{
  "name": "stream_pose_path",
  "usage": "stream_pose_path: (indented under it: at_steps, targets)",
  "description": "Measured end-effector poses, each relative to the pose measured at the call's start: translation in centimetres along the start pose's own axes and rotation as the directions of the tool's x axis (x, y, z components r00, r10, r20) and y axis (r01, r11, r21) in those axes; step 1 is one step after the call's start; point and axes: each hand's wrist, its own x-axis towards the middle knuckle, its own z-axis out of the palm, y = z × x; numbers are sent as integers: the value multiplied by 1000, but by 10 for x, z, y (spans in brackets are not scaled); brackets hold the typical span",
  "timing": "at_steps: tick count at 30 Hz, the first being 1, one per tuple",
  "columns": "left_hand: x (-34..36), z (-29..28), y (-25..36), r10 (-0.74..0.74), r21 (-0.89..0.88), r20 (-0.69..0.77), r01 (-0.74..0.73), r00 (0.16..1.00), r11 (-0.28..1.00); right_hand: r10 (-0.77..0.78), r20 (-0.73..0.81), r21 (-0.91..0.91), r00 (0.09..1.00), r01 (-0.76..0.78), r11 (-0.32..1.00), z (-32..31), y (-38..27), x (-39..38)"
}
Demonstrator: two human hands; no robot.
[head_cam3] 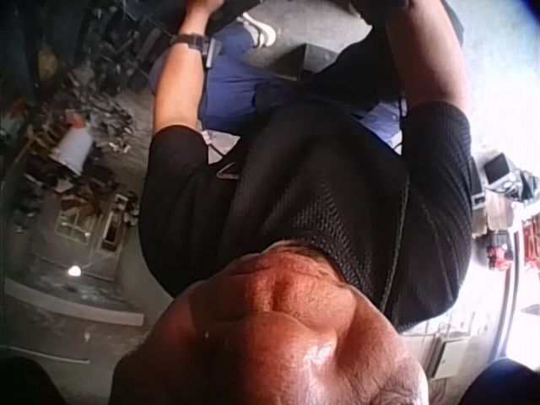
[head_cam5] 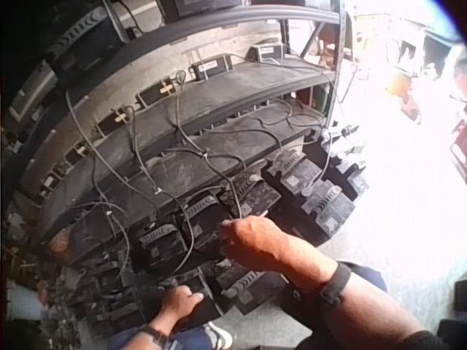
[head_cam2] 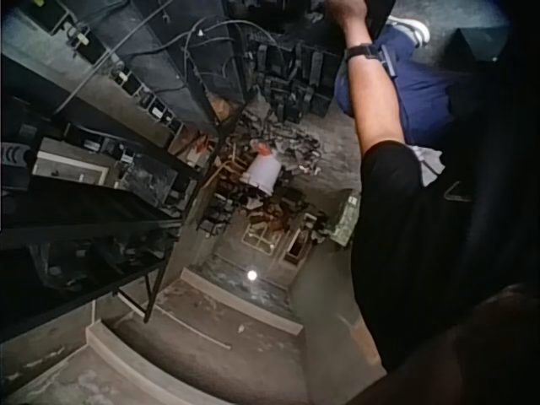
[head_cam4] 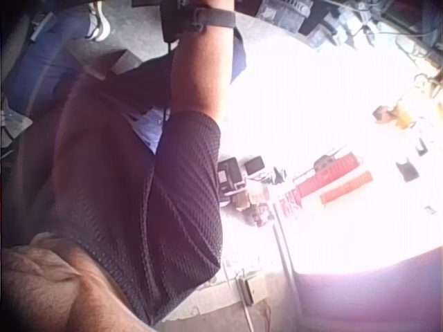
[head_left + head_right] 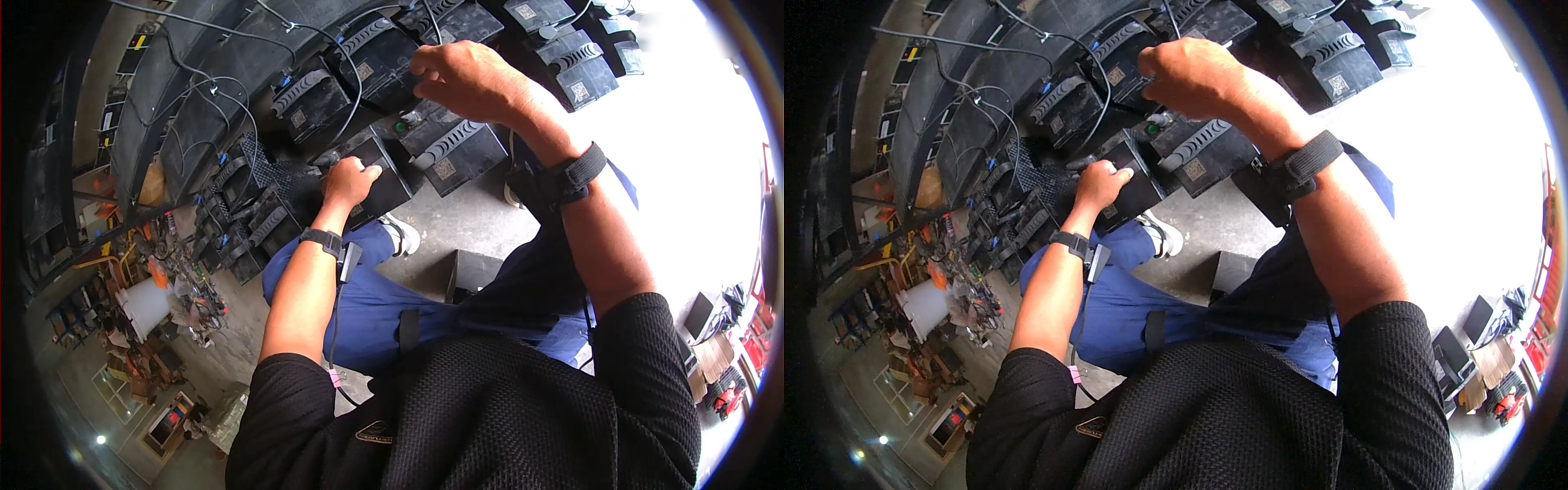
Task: The recorder is connecting electrical wires to a series of batteries on a shelf.
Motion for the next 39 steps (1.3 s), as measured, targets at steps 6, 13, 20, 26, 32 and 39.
stream_pose_path:
  at_steps: [6,13,20,26,32,39]
  targets:
    - [1,4,2,23,58,-21,-21,1000,998,-13,-14,-9,1000,13,1000,-2,1,-1]
    - [0,3,2,118,-143,12,-115,993,983,2,79,-42,997,1,999,-3,0,3]
    - [1,6,0,99,-329,16,-88,995,940,24,123,-77,992,-15,997,1,-6,4]
    - [3,9,3,235,-392,-85,-249,968,886,39,134,-78,990,-28,997,4,-5,4]
    - [-2,14,5,250,-409,-71,-257,966,876,-28,76,-69,997,34,997,15,2,4]
    - [-2,18,-12,149,-241,-94,-167,984,956,-42,89,-12,995,43,999,23,7,9]
